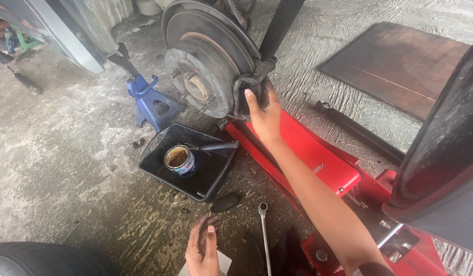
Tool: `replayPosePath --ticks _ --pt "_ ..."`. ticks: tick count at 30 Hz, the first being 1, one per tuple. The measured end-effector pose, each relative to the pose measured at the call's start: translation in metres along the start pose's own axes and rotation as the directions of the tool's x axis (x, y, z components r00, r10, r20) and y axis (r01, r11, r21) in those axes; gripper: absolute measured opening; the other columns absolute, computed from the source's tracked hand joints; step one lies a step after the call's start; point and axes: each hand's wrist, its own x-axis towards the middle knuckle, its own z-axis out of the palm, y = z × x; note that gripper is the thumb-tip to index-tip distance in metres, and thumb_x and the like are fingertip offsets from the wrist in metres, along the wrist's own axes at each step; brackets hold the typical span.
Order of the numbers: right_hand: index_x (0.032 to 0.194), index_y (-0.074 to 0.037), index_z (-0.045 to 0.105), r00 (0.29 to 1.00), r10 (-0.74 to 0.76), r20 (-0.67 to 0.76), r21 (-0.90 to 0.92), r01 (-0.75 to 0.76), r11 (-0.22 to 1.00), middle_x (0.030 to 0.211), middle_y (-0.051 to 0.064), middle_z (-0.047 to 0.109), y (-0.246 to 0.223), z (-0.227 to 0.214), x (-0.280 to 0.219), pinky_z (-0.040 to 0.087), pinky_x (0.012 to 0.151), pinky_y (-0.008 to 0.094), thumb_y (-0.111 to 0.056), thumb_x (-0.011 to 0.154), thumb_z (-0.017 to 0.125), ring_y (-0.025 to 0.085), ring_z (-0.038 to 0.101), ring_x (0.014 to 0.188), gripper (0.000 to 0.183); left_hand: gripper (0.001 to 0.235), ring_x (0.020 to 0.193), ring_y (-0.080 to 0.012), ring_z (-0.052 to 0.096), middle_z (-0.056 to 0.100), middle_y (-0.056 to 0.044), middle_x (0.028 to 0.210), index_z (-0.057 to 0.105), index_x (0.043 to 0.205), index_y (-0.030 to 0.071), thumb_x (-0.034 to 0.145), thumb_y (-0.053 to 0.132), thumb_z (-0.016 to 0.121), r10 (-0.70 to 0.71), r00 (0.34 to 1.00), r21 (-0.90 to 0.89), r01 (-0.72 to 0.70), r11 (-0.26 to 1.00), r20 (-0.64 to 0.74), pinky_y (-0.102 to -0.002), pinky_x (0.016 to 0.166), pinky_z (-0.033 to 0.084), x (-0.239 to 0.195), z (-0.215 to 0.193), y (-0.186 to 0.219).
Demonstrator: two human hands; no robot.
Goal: The person removes old brake pads from the caliper assembly and replaces them with new ones. They handle the brake pads and the caliper, positioning the new pads into the assembly while sitting on the floor.
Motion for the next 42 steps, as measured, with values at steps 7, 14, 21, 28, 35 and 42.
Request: replayPosePath --ticks 7,14,21,28,35,42 --pt "0.145 0.005 0.054 0.999 -0.042 0.019 -0.224 0.045 0.973 0.138 0.017 0.062 -0.006 -0.007 0.002 0.047 0.113 0.035 -0.028 0.103 0.070 0.023 0.062 0.128 0.056 0.047 0.118 -0.0274 0.071 0.074 -0.020 0.122 0.053 0.139 -0.005 0.097 0.017 0.058 -0.040 0.998 0.041 0.039 0.998 0.041 -0.039 0.104 0.054 -0.003 0.004 0.014" --pt "0.158 0.005 0.036 0.994 -0.099 0.036 -0.482 0.104 0.870 0.148 0.024 0.052 0.005 -0.005 -0.006 0.041 0.116 0.038 -0.025 0.108 0.067 0.031 0.052 0.138 0.066 0.047 0.117 -0.0279 0.071 0.073 -0.021 0.122 0.052 0.139 -0.006 0.098 0.016 0.057 -0.006 0.999 -0.009 0.006 1.000 0.047 -0.039 0.104 0.054 -0.003 0.001 0.002" --pt "0.136 0.003 0.054 0.998 -0.018 -0.059 -0.345 -0.003 0.938 0.122 0.019 0.071 0.017 -0.004 -0.016 0.054 0.100 0.038 -0.023 0.092 0.078 0.030 0.071 0.115 0.057 0.047 0.116 -0.0274 0.073 0.074 -0.020 0.122 0.053 0.140 -0.004 0.098 0.016 0.056 -0.039 0.999 0.076 0.037 0.996 0.021 -0.039 0.103 0.056 -0.001 0.000 0.014" --pt "0.129 0.004 0.059 0.959 -0.284 -0.018 -0.723 0.183 0.666 0.121 0.025 0.067 0.030 -0.012 -0.015 0.047 0.101 0.048 -0.025 0.089 0.087 0.041 0.061 0.114 0.057 0.048 0.118 -0.0251 0.070 0.073 -0.018 0.124 0.052 0.141 -0.004 0.098 0.017 0.056 -0.073 0.997 0.031 0.072 0.997 0.028 -0.037 0.103 0.054 -0.005 0.003 0.026" --pt "0.140 0.005 0.050 0.991 -0.122 -0.061 -0.324 0.096 0.941 0.127 0.017 0.068 -0.001 -0.002 0.001 0.051 0.105 0.038 -0.026 0.097 0.080 0.026 0.067 0.117 0.061 0.049 0.120 -0.0228 0.069 0.074 -0.017 0.124 0.052 0.141 -0.004 0.098 0.018 0.058 -0.075 0.997 0.092 0.073 0.993 0.019 -0.036 0.104 0.051 -0.006 0.003 0.031" --pt "0.132 0.002 0.055 0.998 -0.006 -0.065 -0.342 -0.017 0.939 0.113 0.011 0.072 -0.019 -0.003 0.005 0.055 0.095 0.034 -0.022 0.093 0.080 0.019 0.069 0.104 0.052 0.048 0.119 -0.0247 0.070 0.074 -0.018 0.124 0.052 0.141 -0.004 0.098 0.018 0.057 -0.068 0.997 0.046 0.066 0.997 0.034 -0.037 0.104 0.053 -0.008 0.006 0.032"
